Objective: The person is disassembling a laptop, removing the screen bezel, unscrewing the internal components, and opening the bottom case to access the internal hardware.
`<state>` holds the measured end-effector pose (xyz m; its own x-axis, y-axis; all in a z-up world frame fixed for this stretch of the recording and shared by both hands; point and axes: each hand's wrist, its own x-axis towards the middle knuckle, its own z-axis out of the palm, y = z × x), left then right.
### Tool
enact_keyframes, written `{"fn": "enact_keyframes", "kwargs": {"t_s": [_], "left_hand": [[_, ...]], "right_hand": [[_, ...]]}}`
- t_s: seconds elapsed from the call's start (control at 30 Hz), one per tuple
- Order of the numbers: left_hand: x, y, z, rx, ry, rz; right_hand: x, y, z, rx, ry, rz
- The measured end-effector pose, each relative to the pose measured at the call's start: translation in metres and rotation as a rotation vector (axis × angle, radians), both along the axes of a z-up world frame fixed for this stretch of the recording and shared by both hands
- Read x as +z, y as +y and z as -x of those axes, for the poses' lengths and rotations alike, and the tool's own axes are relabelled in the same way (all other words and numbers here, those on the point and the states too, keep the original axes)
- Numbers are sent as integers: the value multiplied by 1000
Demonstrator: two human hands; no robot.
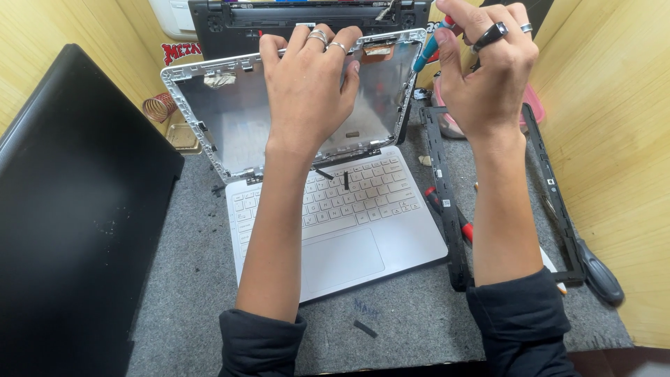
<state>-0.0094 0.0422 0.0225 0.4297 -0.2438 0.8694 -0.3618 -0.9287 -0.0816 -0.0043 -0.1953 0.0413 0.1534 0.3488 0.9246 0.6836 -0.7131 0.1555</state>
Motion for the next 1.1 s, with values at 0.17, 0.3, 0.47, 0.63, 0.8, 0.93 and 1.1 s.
{"fn": "enact_keyframes", "kwargs": {"t_s": [0.17,0.3,0.47,0.63,0.8,0.93,1.1], "left_hand": [[0,0,0,1,-3,2],[0,-1,0,7,-10,0],[0,-3,1,17,-6,-9],[2,-3,3,15,0,-11],[1,-3,1,21,-8,-9],[1,-3,2,8,-23,-2],[1,-3,3,4,-24,3]], "right_hand": [[-2,1,-3,9,13,-1],[0,1,-1,15,37,-8],[-1,4,-2,4,80,-25],[2,4,-2,-4,-1,-1],[-9,10,-5,-124,65,15],[-10,9,-7,-133,68,19],[-8,15,-2,-170,56,29]]}}
